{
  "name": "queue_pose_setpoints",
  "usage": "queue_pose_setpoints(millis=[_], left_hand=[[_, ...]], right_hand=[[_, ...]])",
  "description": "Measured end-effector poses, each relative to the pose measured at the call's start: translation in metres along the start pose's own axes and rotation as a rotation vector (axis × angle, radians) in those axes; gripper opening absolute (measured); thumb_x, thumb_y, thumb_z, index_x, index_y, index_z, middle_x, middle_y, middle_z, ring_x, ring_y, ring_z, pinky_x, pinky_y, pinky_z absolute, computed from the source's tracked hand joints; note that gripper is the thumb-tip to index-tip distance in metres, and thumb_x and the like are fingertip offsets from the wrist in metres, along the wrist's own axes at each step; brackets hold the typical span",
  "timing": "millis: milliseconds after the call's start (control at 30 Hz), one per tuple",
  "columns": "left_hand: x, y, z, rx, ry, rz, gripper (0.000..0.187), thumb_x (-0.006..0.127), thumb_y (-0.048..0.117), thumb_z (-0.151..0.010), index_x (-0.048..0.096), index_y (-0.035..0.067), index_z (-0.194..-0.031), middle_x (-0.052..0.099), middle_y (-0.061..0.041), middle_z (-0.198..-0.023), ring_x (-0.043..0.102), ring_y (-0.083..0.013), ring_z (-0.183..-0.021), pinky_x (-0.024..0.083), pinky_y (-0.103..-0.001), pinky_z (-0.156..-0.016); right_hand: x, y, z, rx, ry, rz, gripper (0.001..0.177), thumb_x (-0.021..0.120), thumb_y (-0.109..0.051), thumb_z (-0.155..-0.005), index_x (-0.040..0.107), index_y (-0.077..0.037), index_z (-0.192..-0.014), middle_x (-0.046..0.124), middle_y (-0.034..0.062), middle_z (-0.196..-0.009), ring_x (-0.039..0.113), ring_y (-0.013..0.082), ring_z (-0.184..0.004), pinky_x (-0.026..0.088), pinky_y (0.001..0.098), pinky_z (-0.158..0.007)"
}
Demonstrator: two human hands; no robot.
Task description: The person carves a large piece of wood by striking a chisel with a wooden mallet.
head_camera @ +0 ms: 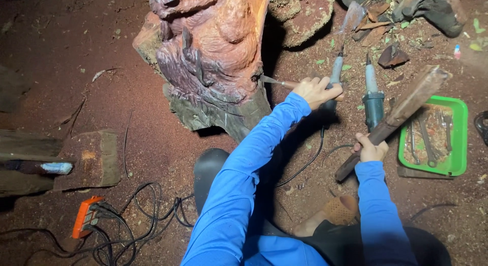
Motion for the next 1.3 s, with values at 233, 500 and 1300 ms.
queue_pose_setpoints(millis=[233,500,1300], left_hand=[[0.049,-0.01,0.026,-0.001,-0.124,0.045,0.002,0.05,0.023,-0.091,0.051,0.025,-0.09,0.052,-0.002,-0.076,0.064,-0.0229,-0.058,0.051,-0.041,-0.054],[0.07,-0.016,0.03,-0.145,-0.286,0.039,0.009,0.05,0.031,-0.088,0.05,0.022,-0.084,0.059,0.002,-0.067,0.068,-0.0219,-0.056,0.054,-0.042,-0.055],[0.088,-0.029,0.035,-0.34,-0.454,0.01,0.018,0.052,0.036,-0.087,0.061,0.026,-0.076,0.069,0.005,-0.064,0.075,-0.0197,-0.067,0.058,-0.042,-0.063]], right_hand=[[0.008,-0.016,0.008,0.026,0.131,-0.253,0.019,0.081,-0.009,-0.088,0.062,-0.009,-0.089,0.049,0.0162,-0.052,0.057,0.0269,-0.044,0.044,0.0344,-0.044],[0.075,0.029,0.042,-0.021,0.031,0.509,0.027,0.078,-0.018,-0.083,0.071,-0.004,-0.105,0.07,0.0198,-0.09,0.073,0.0369,-0.087,0.056,0.0479,-0.074],[0.086,0.014,0.048,-0.007,-0.082,0.425,0.025,0.073,-0.024,-0.09,0.07,-0.003,-0.104,0.07,0.0188,-0.091,0.07,0.0365,-0.091,0.058,0.0482,-0.079]])
Point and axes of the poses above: each hand's wrist, its own z-axis away from the middle knuckle, its own x-axis out of the palm, y = z × x, the point moved 4 cm from there along -z, towards the middle knuckle
